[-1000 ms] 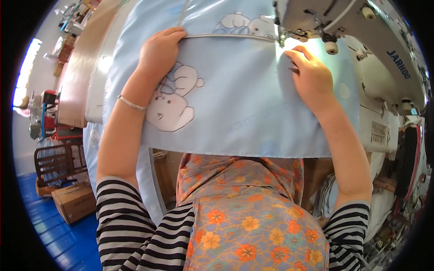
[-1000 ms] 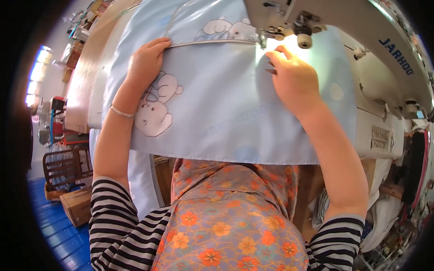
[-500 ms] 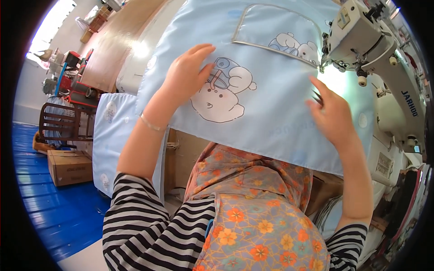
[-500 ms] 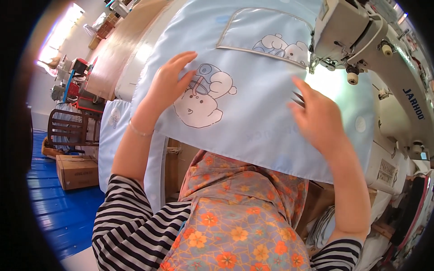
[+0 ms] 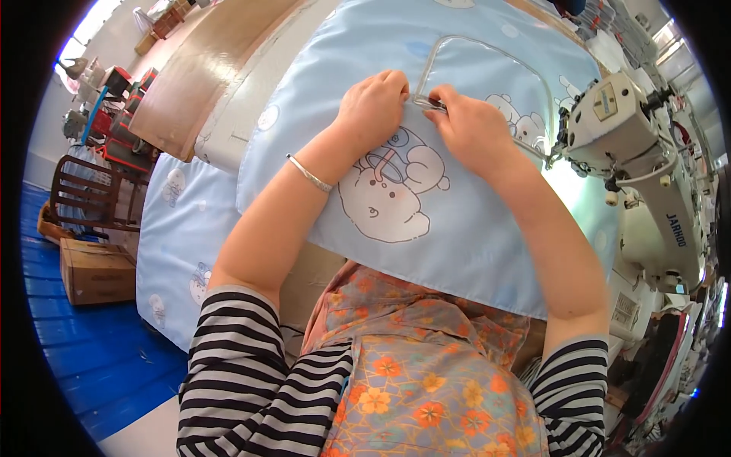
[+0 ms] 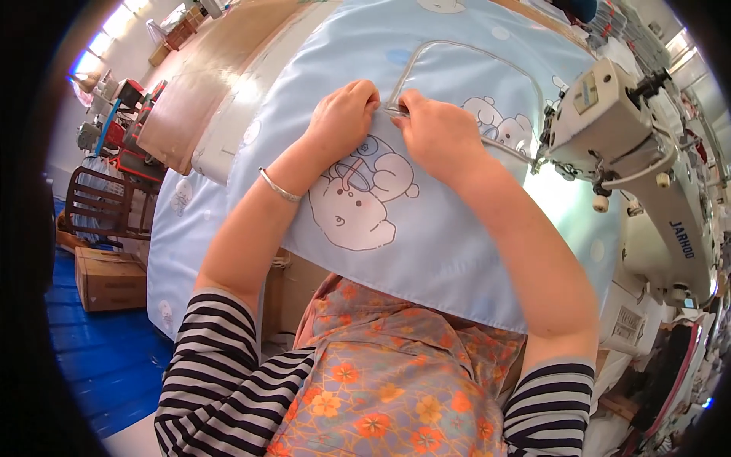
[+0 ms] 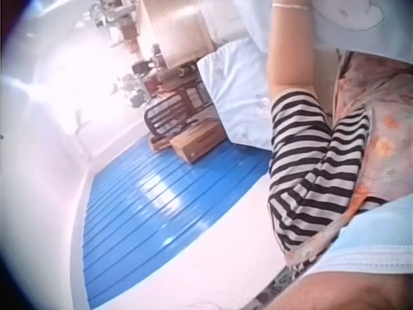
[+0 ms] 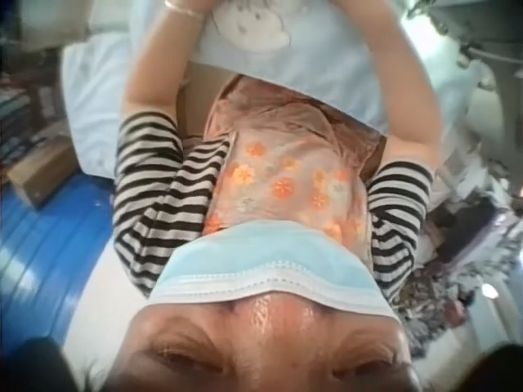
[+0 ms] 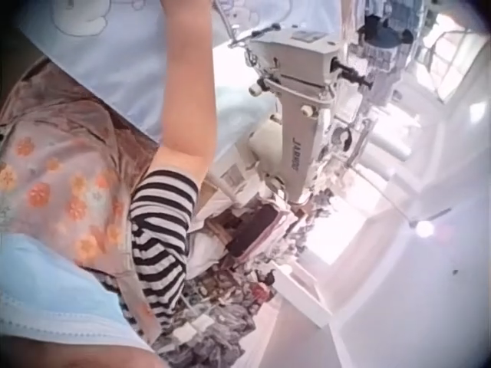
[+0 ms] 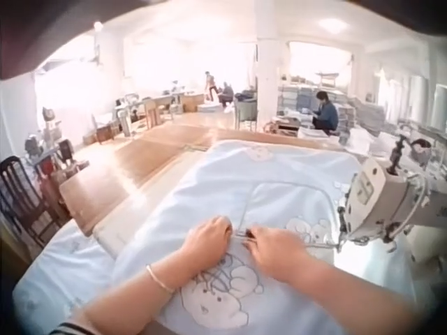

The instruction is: Attaching clear plastic pockets to light blue fabric panels using an industrial sewing machine.

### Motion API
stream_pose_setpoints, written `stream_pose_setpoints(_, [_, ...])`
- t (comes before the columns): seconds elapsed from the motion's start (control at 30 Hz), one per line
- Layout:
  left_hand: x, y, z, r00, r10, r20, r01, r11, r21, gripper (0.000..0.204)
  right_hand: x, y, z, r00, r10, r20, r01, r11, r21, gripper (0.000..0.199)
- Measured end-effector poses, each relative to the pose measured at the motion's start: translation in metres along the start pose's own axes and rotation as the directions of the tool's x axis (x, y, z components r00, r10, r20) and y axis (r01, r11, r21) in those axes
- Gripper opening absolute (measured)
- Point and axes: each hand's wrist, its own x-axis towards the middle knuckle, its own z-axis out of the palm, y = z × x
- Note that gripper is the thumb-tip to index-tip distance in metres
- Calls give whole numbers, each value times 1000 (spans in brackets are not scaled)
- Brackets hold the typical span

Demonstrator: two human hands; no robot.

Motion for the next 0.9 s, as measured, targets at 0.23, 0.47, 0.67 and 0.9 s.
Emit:
stream_pose_setpoints(0.23, [0, 3, -1, 999, 2, -43, -4, 999, -33, 5, 12, 4, 6, 999, -20, -36, 18, 999, -36, 22])
stream_pose_setpoints(0.47, [-78, 86, -27, 832, 344, 436, -220, 925, -310, 21, -120, 20, -71, 960, 258, -105, -229, 946, 227, 22])
stream_pose_setpoints(0.67, [-141, 123, 20, 540, 835, 106, -825, 550, -128, 30, -252, 74, -85, 758, 614, -219, -533, 778, 332, 17])
stream_pose_setpoints(0.9, [-45, 124, 54, 778, 551, 302, -628, 706, 329, 10, -300, 90, -69, 664, 696, -275, -499, 686, 530, 11])
